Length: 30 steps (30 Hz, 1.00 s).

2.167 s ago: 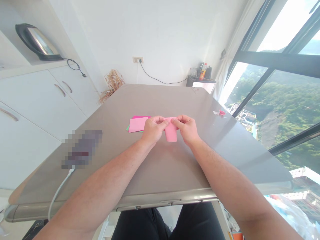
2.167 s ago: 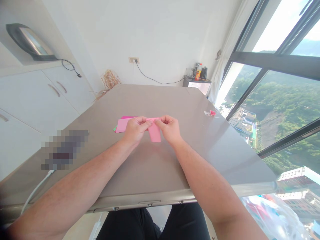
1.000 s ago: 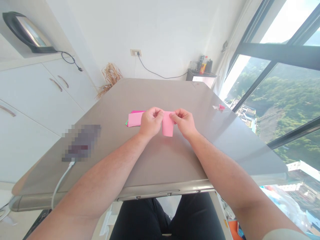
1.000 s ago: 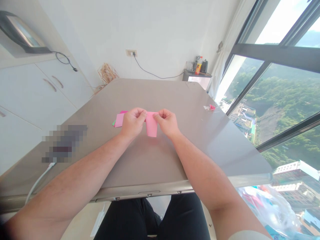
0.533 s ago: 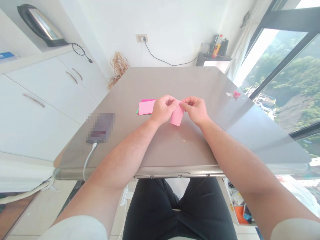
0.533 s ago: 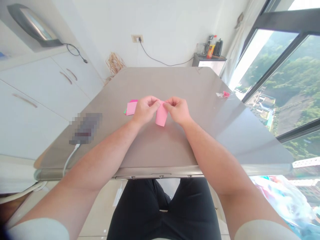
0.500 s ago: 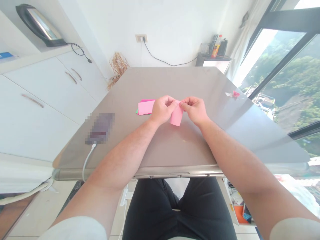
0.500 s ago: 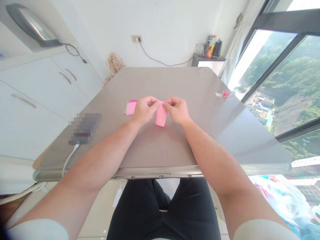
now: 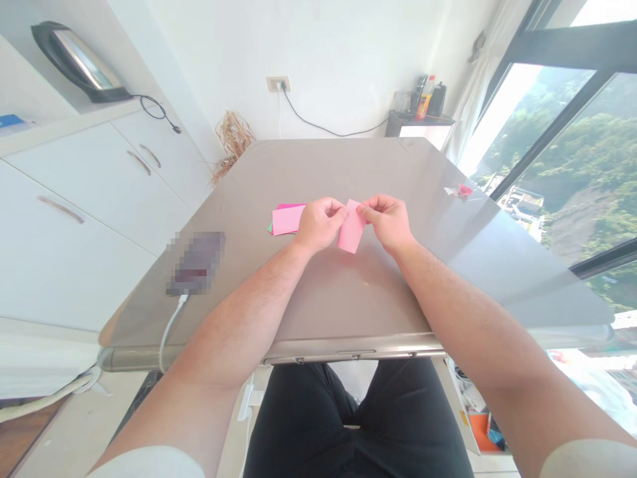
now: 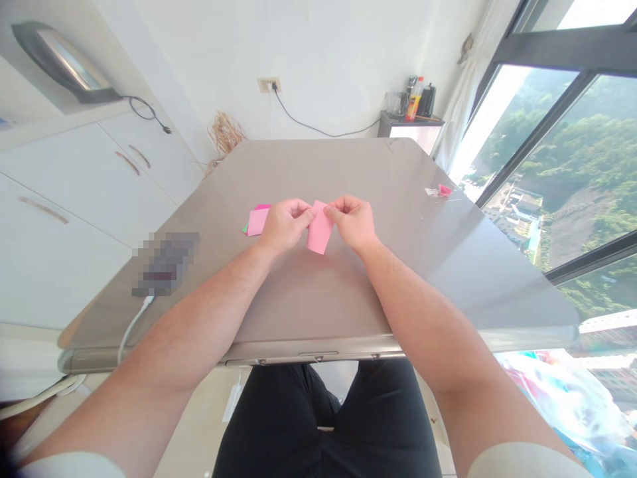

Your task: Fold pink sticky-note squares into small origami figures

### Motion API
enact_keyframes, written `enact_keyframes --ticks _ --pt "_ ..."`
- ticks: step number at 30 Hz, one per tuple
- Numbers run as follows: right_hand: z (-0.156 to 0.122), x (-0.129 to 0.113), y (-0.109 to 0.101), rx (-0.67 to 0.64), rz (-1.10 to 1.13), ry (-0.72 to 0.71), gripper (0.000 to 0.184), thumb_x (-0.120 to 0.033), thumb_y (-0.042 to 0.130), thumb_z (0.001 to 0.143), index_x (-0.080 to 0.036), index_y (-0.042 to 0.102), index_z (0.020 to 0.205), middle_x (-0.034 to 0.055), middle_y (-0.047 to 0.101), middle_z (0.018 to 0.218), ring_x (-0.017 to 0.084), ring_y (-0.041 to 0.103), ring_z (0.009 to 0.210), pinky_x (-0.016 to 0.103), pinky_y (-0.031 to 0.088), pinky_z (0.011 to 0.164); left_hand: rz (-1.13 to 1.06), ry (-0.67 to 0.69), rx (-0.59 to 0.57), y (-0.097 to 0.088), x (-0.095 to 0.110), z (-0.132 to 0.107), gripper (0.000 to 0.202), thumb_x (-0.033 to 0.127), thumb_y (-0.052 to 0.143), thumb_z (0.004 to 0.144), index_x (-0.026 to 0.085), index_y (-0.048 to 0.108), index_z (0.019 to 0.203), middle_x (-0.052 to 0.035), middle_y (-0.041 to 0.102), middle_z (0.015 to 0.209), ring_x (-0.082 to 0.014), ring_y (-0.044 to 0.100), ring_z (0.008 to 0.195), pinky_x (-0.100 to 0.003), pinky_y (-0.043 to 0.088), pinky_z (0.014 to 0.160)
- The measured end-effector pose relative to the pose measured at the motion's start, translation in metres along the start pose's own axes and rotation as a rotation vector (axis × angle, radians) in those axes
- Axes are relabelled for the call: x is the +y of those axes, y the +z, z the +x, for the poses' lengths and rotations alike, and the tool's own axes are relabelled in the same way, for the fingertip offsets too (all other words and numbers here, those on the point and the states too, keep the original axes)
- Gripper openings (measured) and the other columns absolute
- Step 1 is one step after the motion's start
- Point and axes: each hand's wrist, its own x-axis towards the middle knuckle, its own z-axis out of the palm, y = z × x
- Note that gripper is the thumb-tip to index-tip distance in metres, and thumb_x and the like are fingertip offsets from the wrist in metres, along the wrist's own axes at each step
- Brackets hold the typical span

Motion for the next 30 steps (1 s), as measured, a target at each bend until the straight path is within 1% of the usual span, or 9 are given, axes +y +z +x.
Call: enact_keyframes --ticks 5,10,13,15,19,24,30 --pt "0.000 -0.002 0.001 0.029 -0.020 0.018 0.013 -0.030 0.071 0.073 -0.020 0.066 0.067 -0.0003 0.064 0.066 0.013 0.056 0.064 0.030 0.045 0.062 0.033 -0.020 -0.063 -0.002 0.002 -0.001 0.021 0.038 0.068 0.083 0.018 0.068 0.076 -0.0042 0.074 0.083 -0.0173 0.067 0.078 -0.031 0.051 0.071" --pt "0.000 -0.004 0.002 0.046 -0.046 0.063 0.012 -0.029 0.072 0.070 -0.020 0.066 0.065 -0.0002 0.064 0.066 0.013 0.054 0.062 0.030 0.043 0.060 0.004 -0.152 -0.139 -0.004 -0.006 0.002 0.023 0.041 0.069 0.084 0.019 0.069 0.077 -0.0049 0.073 0.081 -0.0172 0.066 0.072 -0.032 0.052 0.068" --pt "0.000 -0.005 0.002 0.061 -0.072 0.098 0.013 -0.028 0.070 0.068 -0.020 0.063 0.063 -0.0013 0.060 0.062 0.012 0.051 0.059 0.029 0.041 0.057 -0.032 -0.233 -0.202 -0.005 -0.009 0.003 0.027 0.045 0.070 0.084 0.019 0.068 0.079 -0.0058 0.072 0.079 -0.0177 0.066 0.070 -0.033 0.053 0.065" --pt "0.001 -0.005 0.001 0.079 -0.093 0.113 0.013 -0.028 0.069 0.068 -0.020 0.061 0.061 -0.0022 0.057 0.059 0.012 0.048 0.056 0.029 0.039 0.055 -0.018 -0.259 -0.217 -0.006 -0.009 0.003 0.031 0.049 0.070 0.084 0.019 0.068 0.077 -0.0060 0.071 0.077 -0.0176 0.065 0.068 -0.033 0.053 0.064" --pt "0.001 -0.006 0.000 0.100 -0.108 0.133 0.013 -0.026 0.069 0.067 -0.021 0.060 0.058 -0.0028 0.054 0.056 0.012 0.045 0.054 0.029 0.036 0.052 0.029 -0.254 -0.223 -0.005 -0.009 0.001 0.033 0.051 0.069 0.084 0.019 0.067 0.074 -0.0061 0.070 0.076 -0.0176 0.065 0.067 -0.033 0.052 0.064" --pt "-0.001 -0.009 -0.001 0.091 -0.100 0.148 0.015 -0.026 0.069 0.067 -0.021 0.060 0.056 -0.0027 0.053 0.055 0.012 0.046 0.056 0.030 0.038 0.054 0.073 -0.221 -0.238 -0.007 -0.008 0.001 0.029 0.047 0.068 0.084 0.020 0.066 0.074 -0.0055 0.071 0.077 -0.0178 0.065 0.069 -0.032 0.051 0.064" --pt "0.001 -0.008 -0.001 0.118 -0.062 0.147 0.014 -0.026 0.071 0.066 -0.021 0.061 0.057 -0.0025 0.055 0.056 0.013 0.049 0.057 0.029 0.038 0.054 0.109 -0.207 -0.269 -0.009 -0.003 0.001 0.023 0.042 0.067 0.083 0.020 0.067 0.077 -0.0062 0.073 0.081 -0.0190 0.067 0.071 -0.033 0.052 0.064"
